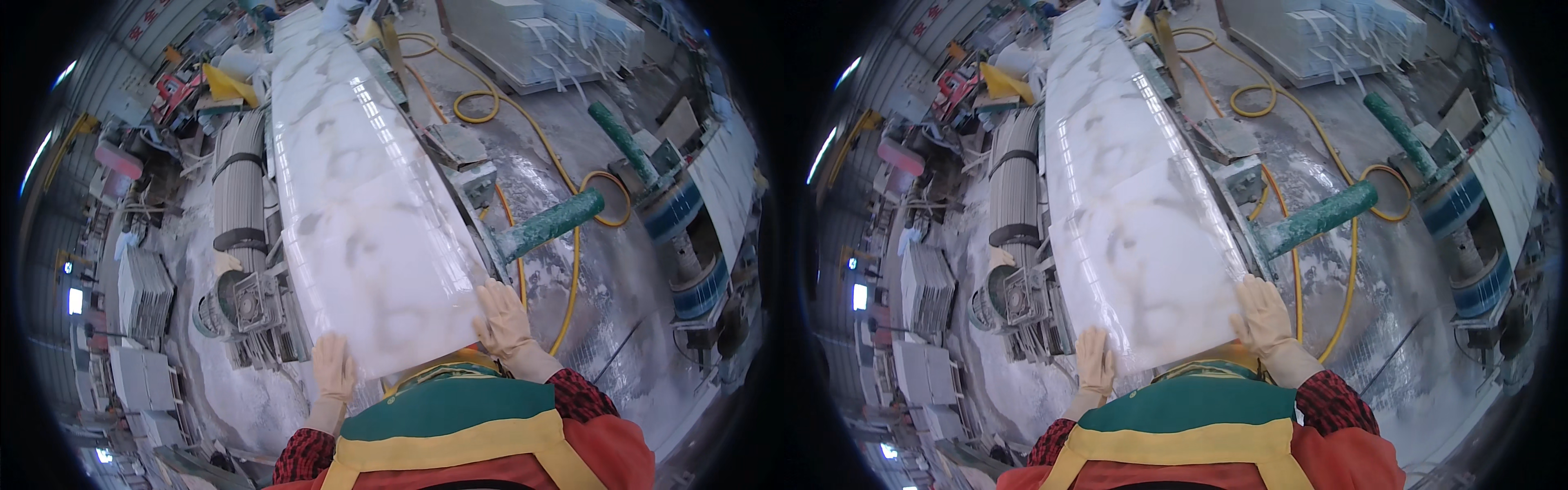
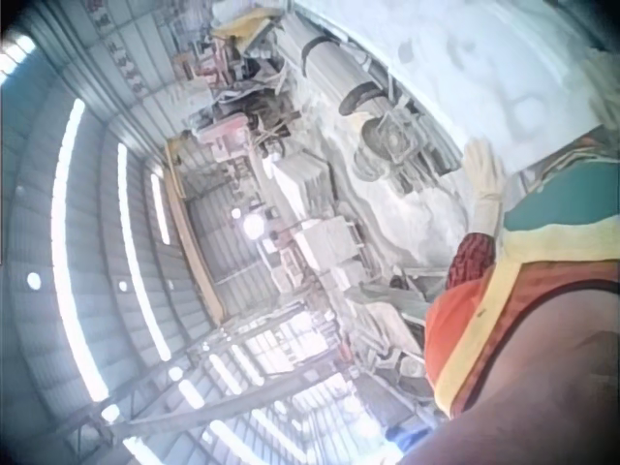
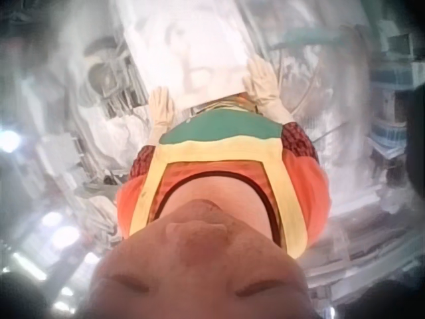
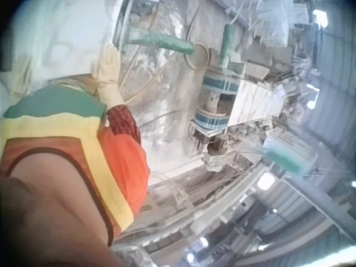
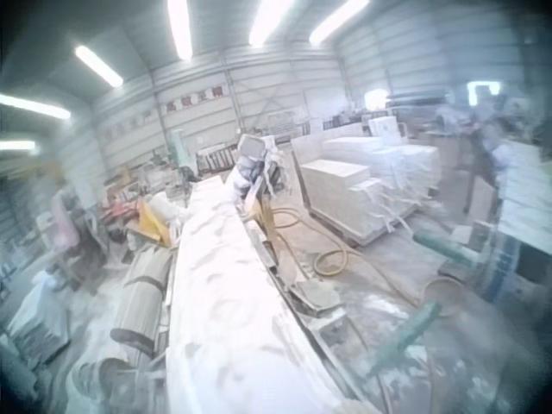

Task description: The person repeatedly lifts large white marble-patterned stone slabs from a conveyor belt and places them onto a stack. The person wears gloves and an apron while performing this repetitive task in a factory setting.

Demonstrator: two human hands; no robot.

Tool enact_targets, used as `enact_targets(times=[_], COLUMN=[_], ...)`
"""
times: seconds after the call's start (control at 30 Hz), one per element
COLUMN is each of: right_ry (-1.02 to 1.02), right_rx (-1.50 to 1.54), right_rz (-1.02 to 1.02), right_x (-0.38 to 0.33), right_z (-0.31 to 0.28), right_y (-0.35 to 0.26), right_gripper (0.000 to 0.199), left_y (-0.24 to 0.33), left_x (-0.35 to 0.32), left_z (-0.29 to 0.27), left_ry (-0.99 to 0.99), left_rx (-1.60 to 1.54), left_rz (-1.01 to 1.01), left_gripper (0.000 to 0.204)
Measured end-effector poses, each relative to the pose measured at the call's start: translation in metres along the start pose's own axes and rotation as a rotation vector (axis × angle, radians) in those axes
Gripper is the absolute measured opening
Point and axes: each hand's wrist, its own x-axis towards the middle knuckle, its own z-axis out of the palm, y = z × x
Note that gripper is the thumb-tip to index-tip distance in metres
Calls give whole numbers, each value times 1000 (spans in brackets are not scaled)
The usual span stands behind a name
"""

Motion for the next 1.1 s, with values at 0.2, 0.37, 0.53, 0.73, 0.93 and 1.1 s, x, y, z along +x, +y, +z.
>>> enact_targets(times=[0.2, 0.37, 0.53, 0.73, 0.93, 1.1], right_ry=[-31, -90, -191, -279, 24, 281], right_rx=[-66, -140, -230, -393, -313, 1154], right_rz=[23, 52, 90, 205, 424, 1155], right_x=[-1, -4, -13, -14, -37, -99], right_z=[-5, -3, 8, 14, 6, 72], right_y=[-5, -9, -7, -22, -60, -84], right_gripper=[64, 64, 65, 69, 69, 59], left_y=[-35, -65, -85, -106, -87, -50], left_x=[76, 148, 243, 367, 364, 365], left_z=[16, 16, 10, -4, -4, -9], left_ry=[76, 188, 306, 52, -139, -147], left_rx=[56, 63, 146, -228, -343, -411], left_rz=[5, 118, 146, 185, -17, -28], left_gripper=[58, 58, 51, 41, 59, 63])
